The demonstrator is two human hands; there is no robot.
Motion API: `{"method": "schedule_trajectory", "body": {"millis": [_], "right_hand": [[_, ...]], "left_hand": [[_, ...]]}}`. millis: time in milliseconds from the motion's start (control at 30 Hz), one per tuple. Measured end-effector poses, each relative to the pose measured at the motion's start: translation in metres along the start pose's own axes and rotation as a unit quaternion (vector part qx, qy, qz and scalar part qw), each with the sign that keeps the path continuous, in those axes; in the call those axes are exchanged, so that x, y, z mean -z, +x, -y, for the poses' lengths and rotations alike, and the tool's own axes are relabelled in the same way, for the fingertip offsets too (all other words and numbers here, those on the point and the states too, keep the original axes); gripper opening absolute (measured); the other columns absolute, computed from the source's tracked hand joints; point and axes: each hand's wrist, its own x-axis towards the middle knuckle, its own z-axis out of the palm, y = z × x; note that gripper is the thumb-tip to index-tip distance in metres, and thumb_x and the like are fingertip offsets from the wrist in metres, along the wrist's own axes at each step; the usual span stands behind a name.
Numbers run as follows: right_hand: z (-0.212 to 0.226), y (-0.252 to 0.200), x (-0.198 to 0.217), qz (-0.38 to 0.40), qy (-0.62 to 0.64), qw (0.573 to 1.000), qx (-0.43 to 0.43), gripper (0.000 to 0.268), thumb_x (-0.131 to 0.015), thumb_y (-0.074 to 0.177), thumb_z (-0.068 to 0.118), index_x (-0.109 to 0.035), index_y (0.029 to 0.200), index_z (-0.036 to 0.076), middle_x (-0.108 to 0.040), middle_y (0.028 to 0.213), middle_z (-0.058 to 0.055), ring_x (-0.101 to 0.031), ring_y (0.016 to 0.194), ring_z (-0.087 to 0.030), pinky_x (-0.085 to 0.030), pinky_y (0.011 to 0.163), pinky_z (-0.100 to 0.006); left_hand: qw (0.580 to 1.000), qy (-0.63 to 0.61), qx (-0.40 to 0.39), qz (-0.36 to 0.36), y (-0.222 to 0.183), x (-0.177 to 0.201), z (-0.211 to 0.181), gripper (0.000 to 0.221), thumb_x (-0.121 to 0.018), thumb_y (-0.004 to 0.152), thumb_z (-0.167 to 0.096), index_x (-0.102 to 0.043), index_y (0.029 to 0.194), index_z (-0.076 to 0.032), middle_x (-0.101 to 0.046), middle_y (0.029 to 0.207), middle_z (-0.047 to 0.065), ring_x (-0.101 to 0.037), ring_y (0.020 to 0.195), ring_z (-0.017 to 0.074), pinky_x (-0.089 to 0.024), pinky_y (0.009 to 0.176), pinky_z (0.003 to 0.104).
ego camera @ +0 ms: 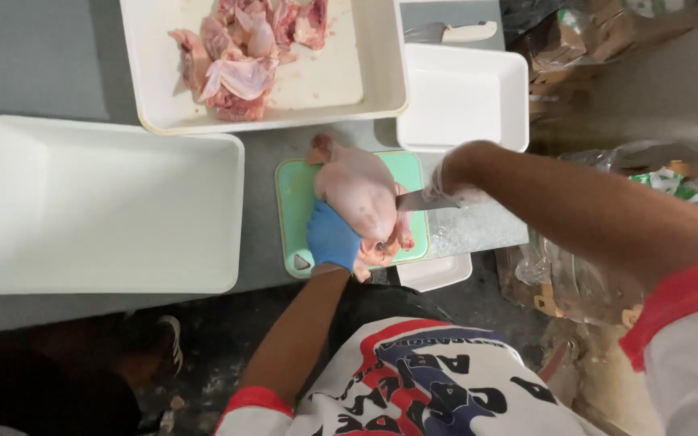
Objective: Butchering a whole raw chicken into smaller pieces on a cutting board using a knife in a commercial kitchen setting.
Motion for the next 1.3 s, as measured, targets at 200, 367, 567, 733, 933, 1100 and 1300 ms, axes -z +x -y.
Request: {"method": "schedule_trajectory", "body": {"millis": [200,367,567,733,933,1100,1300], "right_hand": [[-0.008,0.010,-0.008,0.058,-0.028,0.998,-0.020,0.050,-0.047,0.110,0.021,-0.054,0.157,0.007,-0.066,0.143,-0.027,-0.067,0.131,-0.043,-0.052,0.112,-0.053],[-0.011,0.002,-0.028,0.049,-0.095,0.994,0.026,0.052,-0.040,0.113,0.028,-0.050,0.159,0.005,-0.062,0.146,-0.033,-0.065,0.134,-0.044,-0.056,0.109,-0.054],[-0.022,0.025,-0.048,0.035,-0.062,0.997,0.014,0.062,-0.034,0.114,0.044,-0.053,0.156,0.002,-0.069,0.137,-0.029,-0.069,0.129,-0.040,-0.059,0.105,-0.051],[-0.012,0.026,-0.021,0.004,-0.042,0.999,0.024,0.053,-0.051,0.109,0.042,-0.062,0.148,0.008,-0.075,0.123,-0.027,-0.076,0.109,-0.037,-0.063,0.099,-0.051],[-0.076,0.077,-0.083,0.008,0.144,0.989,-0.017,0.089,-0.035,0.104,0.078,-0.066,0.139,0.003,-0.075,0.117,-0.028,-0.075,0.108,-0.039,-0.061,0.101,-0.051],[-0.096,0.099,-0.094,0.014,0.052,0.999,0.011,0.093,-0.014,0.103,0.077,-0.051,0.158,0.012,-0.060,0.154,-0.018,-0.054,0.147,-0.038,-0.044,0.123,-0.051],[-0.114,0.116,-0.085,0.000,0.065,0.997,0.041,0.095,-0.015,0.100,0.085,-0.047,0.163,0.021,-0.055,0.162,-0.015,-0.048,0.152,-0.035,-0.037,0.127,-0.052]], "left_hand": [[0.997,0.030,0.064,0.018,-0.003,-0.016,0.004,0.042,-0.069,0.074,-0.025,-0.056,0.111,-0.009,-0.062,0.087,0.004,-0.072,0.076,0.0241,-0.059,0.056,0.038],[0.997,-0.015,0.074,0.035,0.000,0.001,-0.002,0.039,-0.066,0.078,-0.023,-0.058,0.114,-0.010,-0.064,0.091,0.005,-0.073,0.083,0.0260,-0.059,0.064,0.040],[0.995,-0.045,0.045,0.071,0.002,0.021,-0.012,0.036,-0.062,0.083,-0.021,-0.060,0.118,-0.011,-0.067,0.097,0.006,-0.074,0.091,0.0286,-0.060,0.073,0.044],[0.990,-0.065,0.032,0.118,0.003,0.037,-0.013,0.034,-0.058,0.089,-0.019,-0.061,0.122,-0.013,-0.070,0.103,0.007,-0.075,0.099,0.0312,-0.061,0.083,0.048],[0.982,-0.095,0.059,0.152,0.001,0.055,-0.002,0.033,-0.054,0.094,-0.018,-0.063,0.125,-0.014,-0.073,0.109,0.009,-0.076,0.108,0.0338,-0.061,0.093,0.051],[0.975,-0.097,0.072,0.185,0.008,0.060,0.006,0.030,-0.052,0.096,-0.017,-0.065,0.122,-0.016,-0.076,0.112,0.010,-0.076,0.113,0.0367,-0.061,0.098,0.055],[0.977,-0.067,0.040,0.197,0.016,0.044,0.023,0.026,-0.060,0.089,-0.017,-0.063,0.114,-0.017,-0.075,0.113,0.011,-0.074,0.115,0.0383,-0.059,0.101,0.055]]}}
